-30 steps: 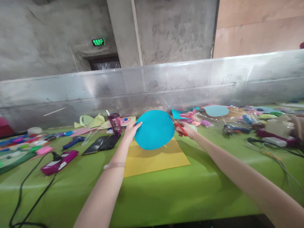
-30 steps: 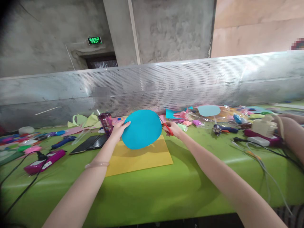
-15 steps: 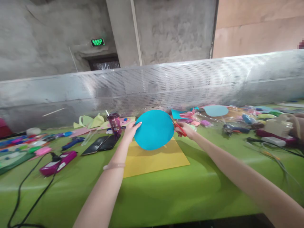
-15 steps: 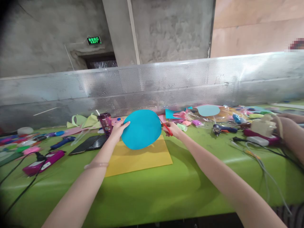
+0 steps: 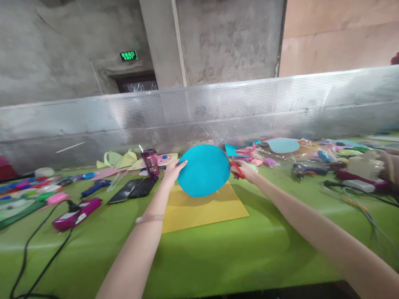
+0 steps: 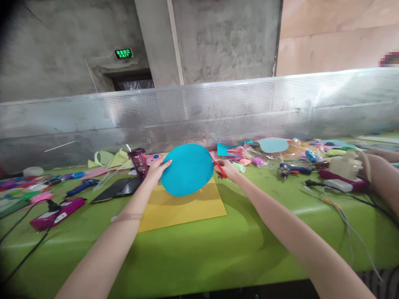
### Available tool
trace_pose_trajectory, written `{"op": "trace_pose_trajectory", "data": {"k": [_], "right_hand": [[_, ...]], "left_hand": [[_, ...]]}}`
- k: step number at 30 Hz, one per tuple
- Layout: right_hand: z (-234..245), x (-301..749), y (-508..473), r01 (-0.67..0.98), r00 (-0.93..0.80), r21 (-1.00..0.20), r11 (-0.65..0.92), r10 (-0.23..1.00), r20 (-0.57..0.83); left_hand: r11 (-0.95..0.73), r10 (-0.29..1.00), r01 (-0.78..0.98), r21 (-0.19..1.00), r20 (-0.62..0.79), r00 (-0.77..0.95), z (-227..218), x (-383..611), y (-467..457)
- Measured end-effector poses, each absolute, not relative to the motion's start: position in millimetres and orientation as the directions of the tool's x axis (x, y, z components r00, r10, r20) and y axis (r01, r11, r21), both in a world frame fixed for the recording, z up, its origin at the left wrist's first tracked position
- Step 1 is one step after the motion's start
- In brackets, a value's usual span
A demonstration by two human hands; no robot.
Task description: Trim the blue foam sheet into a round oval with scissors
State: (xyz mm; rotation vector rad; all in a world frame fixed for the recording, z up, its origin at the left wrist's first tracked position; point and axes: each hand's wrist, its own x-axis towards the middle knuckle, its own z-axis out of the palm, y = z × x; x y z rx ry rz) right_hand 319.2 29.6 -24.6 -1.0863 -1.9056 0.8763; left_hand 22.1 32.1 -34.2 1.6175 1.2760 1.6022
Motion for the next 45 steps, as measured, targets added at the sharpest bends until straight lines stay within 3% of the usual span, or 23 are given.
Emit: {"op": "trace_pose_trajectory", "data": {"k": [15, 45], "right_hand": [[-23.3, 319.7, 28.2, 0.386, -0.339, -0.827, 0.408, 0.897, 0.285], [-26.8, 320.6, 28.9, 0.439, -0.357, -0.787, 0.433, 0.888, 0.289]], "left_hand": [[-0.405, 0.896, 0.203, 0.892, 0.431, -0.108, -34.5, 22.4, 31.7], [-0.417, 0.869, 0.265, 0.87, 0.466, -0.164, -32.1, 15.4, 32.9]]}}
